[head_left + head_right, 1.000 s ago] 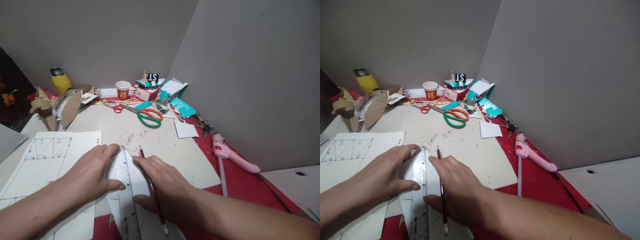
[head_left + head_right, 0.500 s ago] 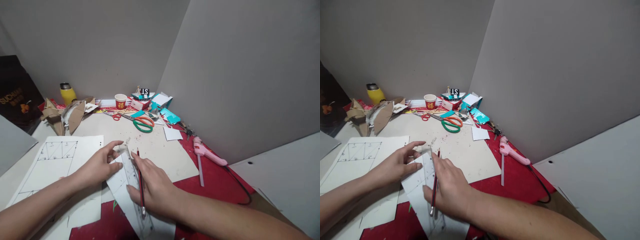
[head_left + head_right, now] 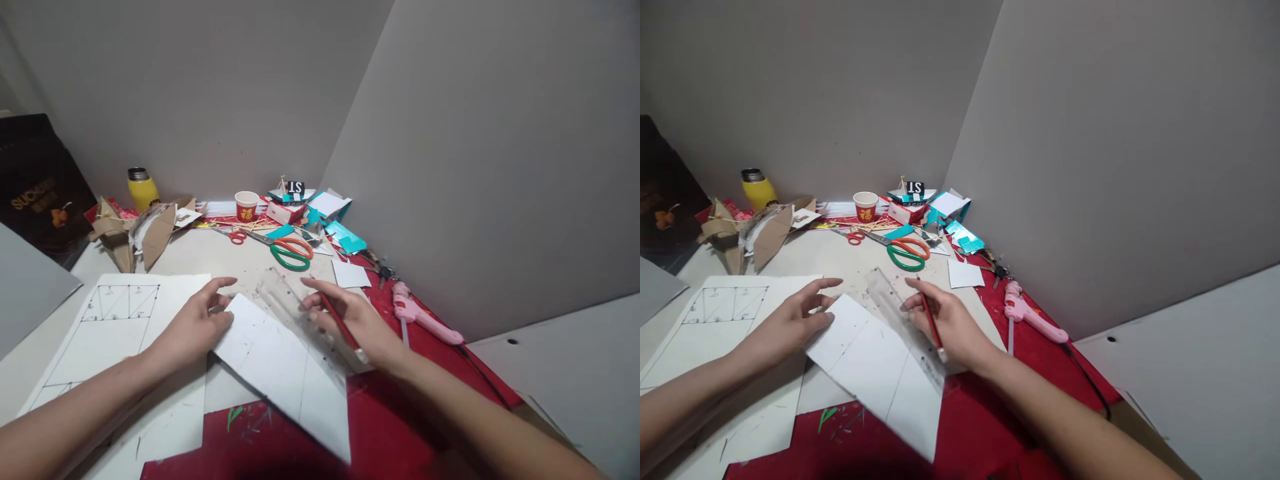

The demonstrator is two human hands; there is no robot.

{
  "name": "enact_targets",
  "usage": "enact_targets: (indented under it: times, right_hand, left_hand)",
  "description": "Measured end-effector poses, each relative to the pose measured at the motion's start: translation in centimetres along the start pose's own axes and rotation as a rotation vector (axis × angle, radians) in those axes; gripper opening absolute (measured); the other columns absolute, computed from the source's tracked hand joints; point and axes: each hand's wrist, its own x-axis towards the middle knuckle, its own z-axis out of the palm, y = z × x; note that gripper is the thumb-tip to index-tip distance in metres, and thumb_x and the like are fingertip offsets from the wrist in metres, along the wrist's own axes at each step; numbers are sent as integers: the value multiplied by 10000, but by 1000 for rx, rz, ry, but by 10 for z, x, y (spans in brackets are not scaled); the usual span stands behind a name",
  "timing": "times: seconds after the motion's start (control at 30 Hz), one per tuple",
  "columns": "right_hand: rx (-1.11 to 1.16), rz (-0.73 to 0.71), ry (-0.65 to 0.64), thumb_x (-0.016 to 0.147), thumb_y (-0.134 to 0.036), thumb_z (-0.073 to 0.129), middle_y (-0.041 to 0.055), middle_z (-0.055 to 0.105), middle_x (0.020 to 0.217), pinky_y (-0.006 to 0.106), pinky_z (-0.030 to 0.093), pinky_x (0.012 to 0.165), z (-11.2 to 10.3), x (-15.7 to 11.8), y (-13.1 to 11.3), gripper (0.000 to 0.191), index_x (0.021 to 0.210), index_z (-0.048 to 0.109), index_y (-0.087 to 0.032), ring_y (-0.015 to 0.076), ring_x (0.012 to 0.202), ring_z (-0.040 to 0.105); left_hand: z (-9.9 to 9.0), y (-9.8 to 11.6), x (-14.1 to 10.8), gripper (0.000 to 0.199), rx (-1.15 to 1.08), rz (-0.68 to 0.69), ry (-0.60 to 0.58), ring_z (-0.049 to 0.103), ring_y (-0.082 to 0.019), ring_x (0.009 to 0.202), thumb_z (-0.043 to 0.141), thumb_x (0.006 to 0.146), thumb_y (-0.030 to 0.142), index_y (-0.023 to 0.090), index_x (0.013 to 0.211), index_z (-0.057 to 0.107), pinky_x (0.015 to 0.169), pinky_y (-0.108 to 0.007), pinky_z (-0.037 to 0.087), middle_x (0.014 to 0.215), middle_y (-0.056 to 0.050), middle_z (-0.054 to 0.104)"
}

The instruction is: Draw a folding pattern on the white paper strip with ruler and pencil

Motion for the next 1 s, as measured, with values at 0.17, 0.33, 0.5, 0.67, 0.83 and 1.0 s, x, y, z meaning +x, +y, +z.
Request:
enact_targets:
  times: [0.17,0.33,0.5,0.67,0.83,1.0]
  right_hand:
    - [13,-56,132,881,-378,700,61,681,926,299,526,646,-39,3,-8,516,1356,603,-201,172,766,618]
    - [-3,-51,162,938,-382,650,48,650,887,322,558,684,-52,3,-11,464,1375,605,-233,180,756,650]
    - [-107,-88,115,984,-338,563,13,609,806,247,487,521,-36,0,-9,423,1390,582,-223,116,565,533]
    - [-303,-230,-109,992,-231,490,65,712,896,320,584,768,-5,-5,-6,390,1366,587,-175,177,794,685]
    - [-399,-359,-223,1004,-190,460,138,730,1186,372,596,875,24,-6,12,446,1449,492,-189,223,1054,711]
    - [-406,-449,-244,991,-149,447,133,729,1146,382,598,821,40,-9,25,471,1462,436,-173,229,997,705]
  left_hand:
    - [5,-5,3,499,13,-35,44,558,-134,634,512,805,283,187,1283,411,586,-280,438,799,41,520]
    - [5,-13,0,468,166,-93,-132,581,-174,500,569,820,362,199,1254,504,513,-292,429,565,108,471]
    - [-10,-9,0,394,525,137,59,529,-171,513,547,856,399,205,1188,633,527,-307,374,594,38,612]
    - [-10,-7,-15,242,750,587,428,650,-164,613,479,964,315,224,1020,696,639,-300,556,775,-16,731]
    - [28,-31,-50,349,1070,1054,213,761,-234,842,446,963,187,202,1182,718,746,-308,632,965,-68,800]
    - [55,-62,-61,408,1444,1046,112,754,-384,977,541,889,206,16,1229,665,717,-399,635,1144,-262,736]
